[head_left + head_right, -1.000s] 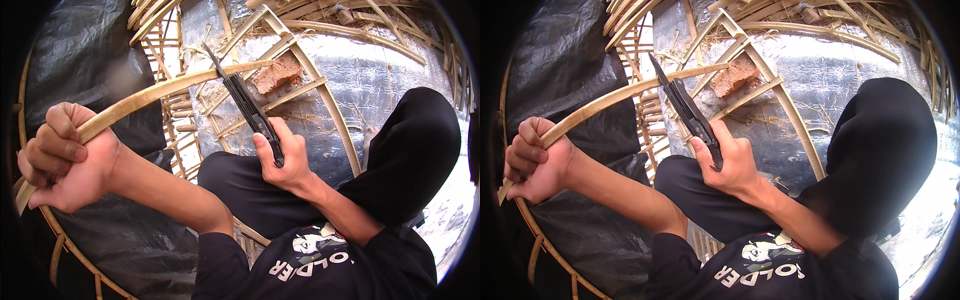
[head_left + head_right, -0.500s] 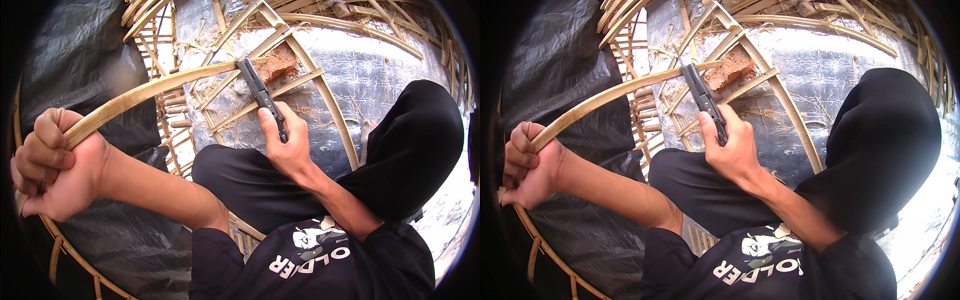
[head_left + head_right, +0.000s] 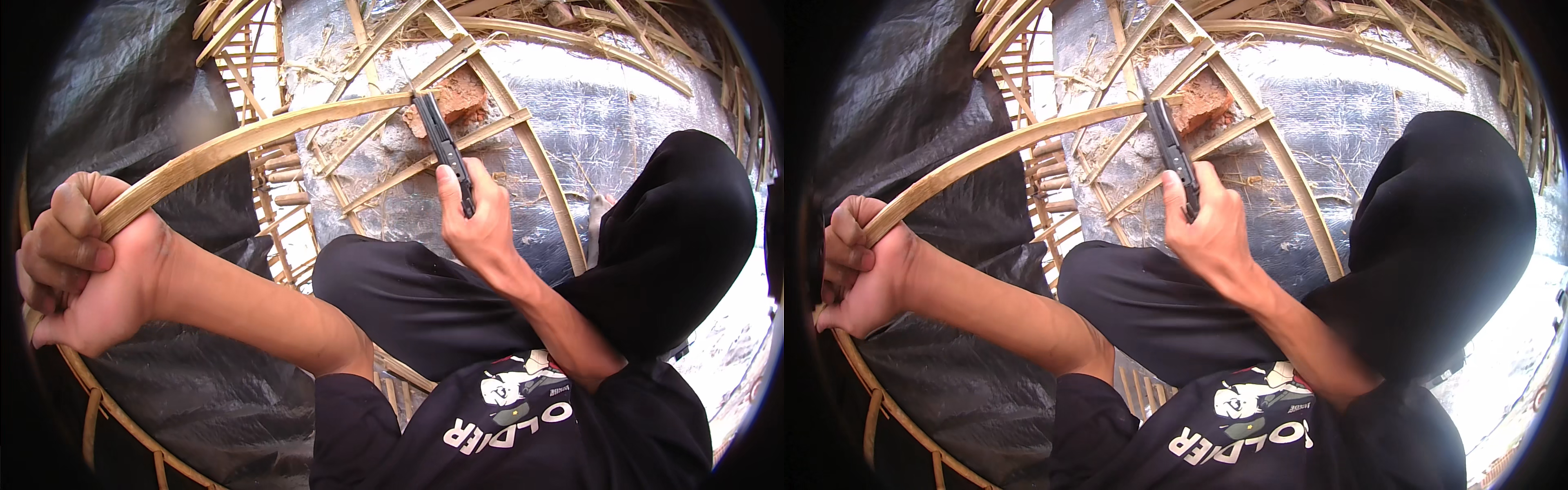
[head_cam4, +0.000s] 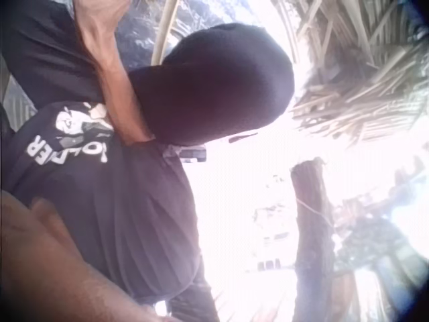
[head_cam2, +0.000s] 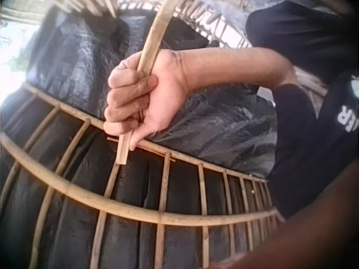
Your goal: The person uses a folding knife to scrape a bamboo strip and then handles a small wooden lattice frame.
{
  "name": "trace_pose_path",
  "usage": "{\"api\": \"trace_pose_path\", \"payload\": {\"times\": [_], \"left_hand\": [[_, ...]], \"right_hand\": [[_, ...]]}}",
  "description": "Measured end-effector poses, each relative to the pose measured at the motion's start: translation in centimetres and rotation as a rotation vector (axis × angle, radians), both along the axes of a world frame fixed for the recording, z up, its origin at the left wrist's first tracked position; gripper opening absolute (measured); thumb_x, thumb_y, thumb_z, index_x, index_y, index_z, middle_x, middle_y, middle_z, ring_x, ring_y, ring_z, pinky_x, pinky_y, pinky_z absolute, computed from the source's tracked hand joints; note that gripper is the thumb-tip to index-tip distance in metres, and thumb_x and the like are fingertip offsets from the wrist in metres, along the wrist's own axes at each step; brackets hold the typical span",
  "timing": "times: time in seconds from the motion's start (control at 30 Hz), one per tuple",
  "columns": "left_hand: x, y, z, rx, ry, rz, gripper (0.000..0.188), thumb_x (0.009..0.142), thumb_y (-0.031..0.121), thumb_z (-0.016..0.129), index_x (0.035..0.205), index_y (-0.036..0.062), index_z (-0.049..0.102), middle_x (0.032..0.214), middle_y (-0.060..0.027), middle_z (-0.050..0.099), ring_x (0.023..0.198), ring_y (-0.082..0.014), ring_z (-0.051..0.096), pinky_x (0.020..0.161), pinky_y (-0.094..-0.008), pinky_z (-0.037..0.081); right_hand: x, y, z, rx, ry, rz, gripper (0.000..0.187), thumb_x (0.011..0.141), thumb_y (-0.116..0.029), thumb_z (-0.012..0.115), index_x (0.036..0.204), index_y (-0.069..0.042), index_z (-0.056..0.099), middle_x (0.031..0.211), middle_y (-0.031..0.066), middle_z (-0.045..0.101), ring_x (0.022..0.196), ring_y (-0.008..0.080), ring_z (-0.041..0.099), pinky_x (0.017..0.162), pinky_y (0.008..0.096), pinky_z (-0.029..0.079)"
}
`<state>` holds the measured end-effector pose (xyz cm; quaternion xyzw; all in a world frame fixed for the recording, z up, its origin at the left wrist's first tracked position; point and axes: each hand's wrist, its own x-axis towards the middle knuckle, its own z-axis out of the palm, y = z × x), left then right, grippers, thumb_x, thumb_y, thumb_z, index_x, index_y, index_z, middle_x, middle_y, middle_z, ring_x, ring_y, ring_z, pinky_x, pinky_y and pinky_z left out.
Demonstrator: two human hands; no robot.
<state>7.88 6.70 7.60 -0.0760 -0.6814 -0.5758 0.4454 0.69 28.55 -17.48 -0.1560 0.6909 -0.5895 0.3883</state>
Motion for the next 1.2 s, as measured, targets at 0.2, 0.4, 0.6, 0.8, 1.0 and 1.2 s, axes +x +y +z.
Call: {"api": "trace_pose_path", "payload": {"times": [0.2, 0.4, 0.6, 0.8, 1.0, 1.2], "left_hand": [[-0.2, -0.3, 0.3, 0.021, -0.024, 0.027, 0.064, 0.093, 0.076, 0.031, 0.063, 0.0202, 0.040, 0.047, 0.0078, 0.026, 0.039, -0.0066, 0.020, 0.045, -0.0233, 0.019], [-0.5, 0.5, -0.5, 0.091, 0.028, 0.191, 0.065, 0.094, 0.075, 0.027, 0.064, 0.0193, 0.040, 0.049, 0.0063, 0.026, 0.040, -0.0083, 0.019, 0.046, -0.0240, 0.019], [-1.1, -0.1, 0.0, 0.093, 0.064, 0.245, 0.067, 0.095, 0.073, 0.028, 0.059, 0.0181, 0.037, 0.049, 0.0035, 0.025, 0.042, -0.0102, 0.019, 0.047, -0.0266, 0.018], [-0.2, 0.1, -0.5, 0.102, 0.124, 0.434, 0.067, 0.095, 0.074, 0.028, 0.059, 0.0178, 0.039, 0.050, 0.0039, 0.024, 0.042, -0.0102, 0.018, 0.046, -0.0259, 0.018], [-0.3, -0.1, -0.5, 0.063, 0.090, 0.365, 0.066, 0.097, 0.072, 0.027, 0.059, 0.0179, 0.038, 0.050, 0.0038, 0.026, 0.041, -0.0099, 0.019, 0.045, -0.0250, 0.019], [-1.2, 2.5, -1.2, 0.041, 0.116, 0.504, 0.065, 0.098, 0.071, 0.023, 0.066, 0.0168, 0.039, 0.051, 0.0040, 0.025, 0.041, -0.0102, 0.019, 0.044, -0.0247, 0.019]], "right_hand": [[3.1, 0.8, 0.2, -0.330, 0.179, -0.052, 0.020, 0.094, -0.019, 0.063, 0.097, -0.001, 0.055, 0.055, 0.0180, 0.055, 0.052, 0.0401, 0.062, 0.047, 0.0447, 0.045], [1.9, 1.2, -2.6, 0.070, -0.038, -0.095, 0.026, 0.099, -0.026, 0.058, 0.093, -0.001, 0.054, 0.053, 0.0126, 0.052, 0.048, 0.0270, 0.062, 0.047, 0.0405, 0.044], [3.1, 1.4, -1.8, -0.044, -0.040, -0.109, 0.022, 0.098, -0.022, 0.059, 0.093, -0.001, 0.053, 0.056, 0.0159, 0.055, 0.048, 0.0320, 0.061, 0.047, 0.0410, 0.043], [3.0, 1.9, -0.4, -0.207, -0.021, -0.002, 0.021, 0.097, -0.021, 0.061, 0.099, -0.001, 0.056, 0.054, 0.0118, 0.051, 0.048, 0.0278, 0.061, 0.047, 0.0383, 0.043], [3.2, 1.7, 2.9, -0.466, -0.022, 0.096, 0.024, 0.097, -0.020, 0.062, 0.105, 0.002, 0.055, 0.064, 0.0152, 0.055, 0.053, 0.0342, 0.062, 0.049, 0.0376, 0.045], [2.8, 1.1, 4.7, -0.595, 0.024, 0.117, 0.025, 0.099, -0.021, 0.059, 0.104, 0.003, 0.055, 0.066, 0.0162, 0.055, 0.053, 0.0368, 0.061, 0.050, 0.0375, 0.045]]}}
